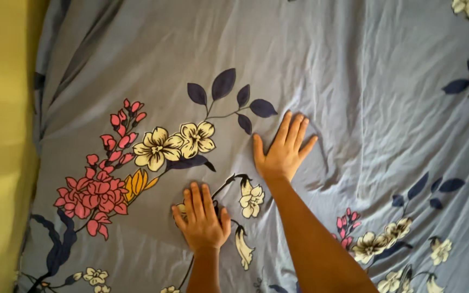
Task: The person smooths a floral-patterned bedsheet by hand, tucking the fabric edges into the side of the bed frame and pressing down across the surface to remove wrinkles.
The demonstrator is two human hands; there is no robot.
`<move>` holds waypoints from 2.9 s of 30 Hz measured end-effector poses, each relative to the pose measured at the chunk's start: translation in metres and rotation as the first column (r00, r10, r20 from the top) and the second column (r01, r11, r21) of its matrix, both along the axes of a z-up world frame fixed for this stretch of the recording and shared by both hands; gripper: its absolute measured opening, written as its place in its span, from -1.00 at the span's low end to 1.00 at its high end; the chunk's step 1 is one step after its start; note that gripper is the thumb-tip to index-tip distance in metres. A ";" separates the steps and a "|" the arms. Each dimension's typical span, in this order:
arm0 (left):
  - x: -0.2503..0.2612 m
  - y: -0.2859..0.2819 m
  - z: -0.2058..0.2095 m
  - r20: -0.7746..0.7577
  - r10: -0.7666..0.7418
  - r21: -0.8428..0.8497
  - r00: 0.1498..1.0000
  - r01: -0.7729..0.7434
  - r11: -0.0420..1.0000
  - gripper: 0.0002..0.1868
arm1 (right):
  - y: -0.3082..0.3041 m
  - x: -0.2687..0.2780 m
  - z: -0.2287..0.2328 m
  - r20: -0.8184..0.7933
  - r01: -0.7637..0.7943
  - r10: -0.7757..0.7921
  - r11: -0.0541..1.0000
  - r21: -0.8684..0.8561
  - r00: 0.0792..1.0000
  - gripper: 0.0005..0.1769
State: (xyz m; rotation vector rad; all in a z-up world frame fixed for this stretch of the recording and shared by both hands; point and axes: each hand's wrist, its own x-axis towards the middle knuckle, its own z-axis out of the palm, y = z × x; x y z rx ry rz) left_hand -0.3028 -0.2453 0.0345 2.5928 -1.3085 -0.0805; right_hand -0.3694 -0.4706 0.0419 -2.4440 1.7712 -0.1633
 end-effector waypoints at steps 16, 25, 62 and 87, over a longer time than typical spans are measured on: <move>-0.001 -0.002 -0.003 0.024 -0.015 -0.035 1.000 0.016 0.999 -0.32 | -0.001 0.000 -0.004 -0.017 0.012 -0.012 1.000 0.006 1.000 0.10; 0.090 -0.018 0.009 -0.088 -0.256 -0.046 0.963 0.253 0.966 -0.51 | -0.002 -0.001 -0.008 0.011 0.014 -0.014 1.000 -0.011 1.000 0.06; 0.266 -0.053 -0.013 0.119 0.274 -0.115 0.954 -0.261 0.958 -0.36 | -0.023 0.063 -0.067 0.101 0.544 -0.553 0.740 -0.395 0.827 -0.43; 0.260 -0.051 -0.020 0.042 0.293 -0.080 0.955 -0.289 0.954 -0.34 | -0.108 0.422 0.011 0.201 -0.696 0.673 0.639 0.327 0.712 -0.32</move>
